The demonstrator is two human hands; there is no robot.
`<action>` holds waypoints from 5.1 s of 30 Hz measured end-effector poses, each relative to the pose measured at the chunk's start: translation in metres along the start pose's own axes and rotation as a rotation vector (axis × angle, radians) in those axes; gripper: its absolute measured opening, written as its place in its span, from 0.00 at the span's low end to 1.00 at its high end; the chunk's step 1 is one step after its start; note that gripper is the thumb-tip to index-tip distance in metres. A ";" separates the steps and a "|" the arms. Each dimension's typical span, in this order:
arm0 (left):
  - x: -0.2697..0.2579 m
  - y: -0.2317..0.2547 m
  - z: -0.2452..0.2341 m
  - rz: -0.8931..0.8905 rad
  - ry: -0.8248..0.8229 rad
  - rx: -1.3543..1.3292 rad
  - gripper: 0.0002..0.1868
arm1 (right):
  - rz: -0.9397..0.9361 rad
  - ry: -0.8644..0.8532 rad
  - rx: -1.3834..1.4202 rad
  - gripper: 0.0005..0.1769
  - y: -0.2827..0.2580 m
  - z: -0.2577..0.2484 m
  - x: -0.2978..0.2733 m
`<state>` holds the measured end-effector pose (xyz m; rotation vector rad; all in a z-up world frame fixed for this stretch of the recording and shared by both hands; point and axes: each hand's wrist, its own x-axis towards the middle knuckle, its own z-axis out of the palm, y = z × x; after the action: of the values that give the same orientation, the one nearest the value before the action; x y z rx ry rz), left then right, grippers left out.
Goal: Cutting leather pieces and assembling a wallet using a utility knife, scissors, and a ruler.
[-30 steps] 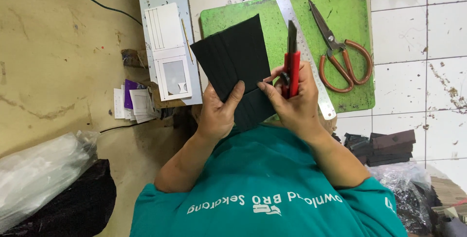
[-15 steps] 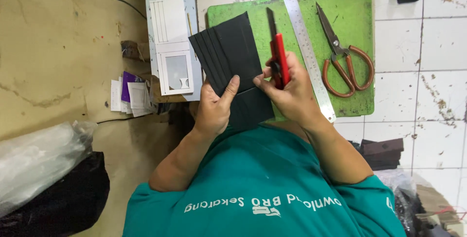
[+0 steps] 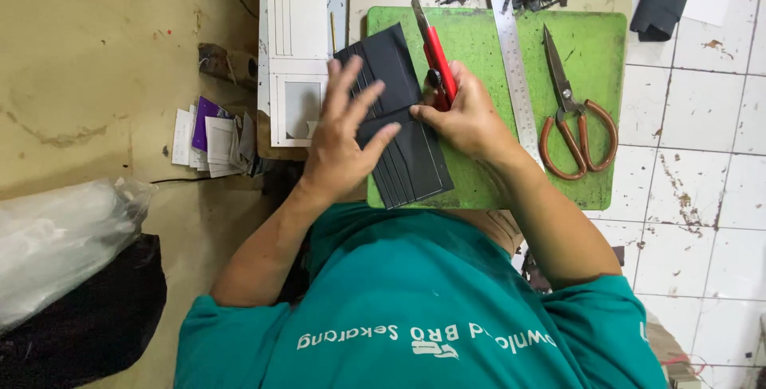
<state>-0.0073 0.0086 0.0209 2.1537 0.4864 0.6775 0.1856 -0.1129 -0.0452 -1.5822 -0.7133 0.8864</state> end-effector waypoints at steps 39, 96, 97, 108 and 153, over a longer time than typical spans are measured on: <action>0.017 -0.015 0.019 0.246 -0.410 0.737 0.41 | -0.053 0.426 -1.158 0.24 -0.009 -0.079 -0.198; 0.033 -0.021 0.019 0.190 -0.465 0.688 0.68 | -0.442 0.002 -0.834 0.34 0.011 0.000 -0.191; 0.033 -0.021 0.019 0.180 -0.483 0.696 0.68 | -0.443 0.007 -0.841 0.34 0.011 -0.001 -0.191; 0.034 -0.018 0.016 0.206 -0.465 0.668 0.66 | -0.480 0.011 -0.853 0.33 0.007 -0.001 -0.189; 0.041 -0.015 0.012 0.245 -0.496 0.641 0.65 | -0.469 -0.030 -0.851 0.33 0.011 0.002 -0.195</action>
<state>0.0303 0.0330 0.0156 2.8991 0.1769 0.0809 0.0800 -0.2760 -0.0238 -1.9882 -1.5418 0.2437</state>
